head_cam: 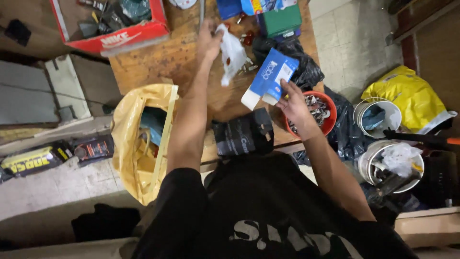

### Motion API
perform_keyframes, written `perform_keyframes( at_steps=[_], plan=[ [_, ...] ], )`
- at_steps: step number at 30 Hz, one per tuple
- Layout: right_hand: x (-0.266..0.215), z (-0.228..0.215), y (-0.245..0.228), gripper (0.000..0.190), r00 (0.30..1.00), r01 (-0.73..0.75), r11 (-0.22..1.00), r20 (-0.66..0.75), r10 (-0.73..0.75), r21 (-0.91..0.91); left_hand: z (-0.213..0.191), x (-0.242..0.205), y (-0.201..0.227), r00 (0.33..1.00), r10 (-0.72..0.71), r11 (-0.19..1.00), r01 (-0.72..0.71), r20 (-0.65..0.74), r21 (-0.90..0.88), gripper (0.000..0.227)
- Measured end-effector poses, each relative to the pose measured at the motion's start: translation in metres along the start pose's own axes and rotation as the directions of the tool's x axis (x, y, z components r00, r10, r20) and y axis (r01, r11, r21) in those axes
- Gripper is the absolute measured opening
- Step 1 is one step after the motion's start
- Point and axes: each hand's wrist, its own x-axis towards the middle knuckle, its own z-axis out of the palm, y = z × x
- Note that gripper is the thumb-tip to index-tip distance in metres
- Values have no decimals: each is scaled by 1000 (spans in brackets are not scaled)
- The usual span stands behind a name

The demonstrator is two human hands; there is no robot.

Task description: The person organizes various items on a cluttered workbench. They open a small blue box, remove small metal parts, and place them into a red bucket. They also handle a black bag, a pink plastic bag, and a white cloth, moving them around the workspace.

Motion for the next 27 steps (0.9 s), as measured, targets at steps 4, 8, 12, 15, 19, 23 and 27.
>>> perform_keyframes(
  at_steps=[4,8,12,15,19,23,27],
  plan=[
    [1,-10,-4,19,999,35,999,-25,-35,4,-20,-2,33,996,39,990,-27,86,-138,32],
    [-8,-8,-17,19,982,144,988,118,-149,51,-12,32,13,977,205,962,-213,-63,-169,25],
    [-6,-3,-21,41,988,53,998,-147,-50,22,-25,42,6,959,154,979,-180,-238,-95,18],
    [4,-5,-17,13,974,163,980,137,-178,117,-32,26,5,925,217,919,-301,-312,-253,47],
    [0,16,-18,33,984,104,989,130,-117,104,19,-22,-35,959,-268,748,149,-89,-647,33],
    [-8,47,-10,31,998,40,999,50,-41,18,45,-108,9,960,-168,103,243,224,-965,24],
    [1,52,16,34,983,183,977,-16,-185,-107,-11,-197,68,990,-1,953,43,139,-301,37]
  ],
)
